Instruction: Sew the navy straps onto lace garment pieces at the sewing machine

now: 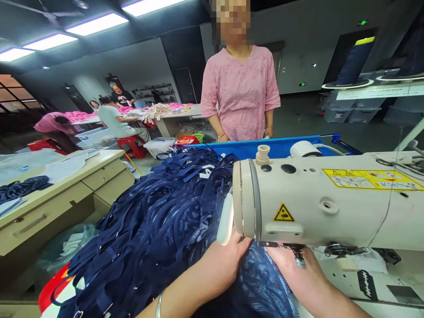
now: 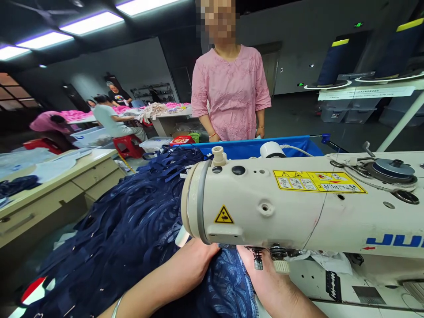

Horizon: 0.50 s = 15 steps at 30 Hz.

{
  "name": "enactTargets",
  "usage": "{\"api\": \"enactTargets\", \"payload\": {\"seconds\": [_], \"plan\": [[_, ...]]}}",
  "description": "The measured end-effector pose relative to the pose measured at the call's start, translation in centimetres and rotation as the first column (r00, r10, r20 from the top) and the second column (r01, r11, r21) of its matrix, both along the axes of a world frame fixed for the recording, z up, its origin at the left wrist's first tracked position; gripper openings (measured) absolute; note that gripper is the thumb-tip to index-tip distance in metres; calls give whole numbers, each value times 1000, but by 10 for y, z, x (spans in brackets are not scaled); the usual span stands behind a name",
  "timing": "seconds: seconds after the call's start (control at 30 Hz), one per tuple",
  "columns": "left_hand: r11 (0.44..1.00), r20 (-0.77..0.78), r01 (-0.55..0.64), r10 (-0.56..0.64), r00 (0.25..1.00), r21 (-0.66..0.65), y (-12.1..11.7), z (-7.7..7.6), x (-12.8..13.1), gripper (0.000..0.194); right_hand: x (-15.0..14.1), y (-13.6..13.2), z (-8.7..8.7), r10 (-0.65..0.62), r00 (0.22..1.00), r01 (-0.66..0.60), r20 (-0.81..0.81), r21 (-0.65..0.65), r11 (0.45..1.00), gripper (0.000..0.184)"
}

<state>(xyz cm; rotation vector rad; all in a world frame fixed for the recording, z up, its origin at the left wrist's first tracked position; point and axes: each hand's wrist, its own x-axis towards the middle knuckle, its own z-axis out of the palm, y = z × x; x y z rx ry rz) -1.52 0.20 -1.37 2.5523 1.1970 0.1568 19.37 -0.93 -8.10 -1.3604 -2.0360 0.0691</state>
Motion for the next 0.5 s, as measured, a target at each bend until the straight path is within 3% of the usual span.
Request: {"api": "enactTargets", "payload": {"seconds": [0.2, 0.4, 0.5], "plan": [[999, 46, 33, -33, 998, 2, 0, 2, -2, 44, 0, 1, -7, -22, 1000, 23, 12, -32, 999, 33], [999, 10, 39, -39, 999, 33, 1, 0, -4, 55, -5, -2, 3, -29, 999, 27, -36, -62, 998, 36], [999, 1, 38, -38, 999, 3, 1, -1, -4, 54, -3, -2, 0, -36, 998, 34, -46, -45, 998, 34]]}}
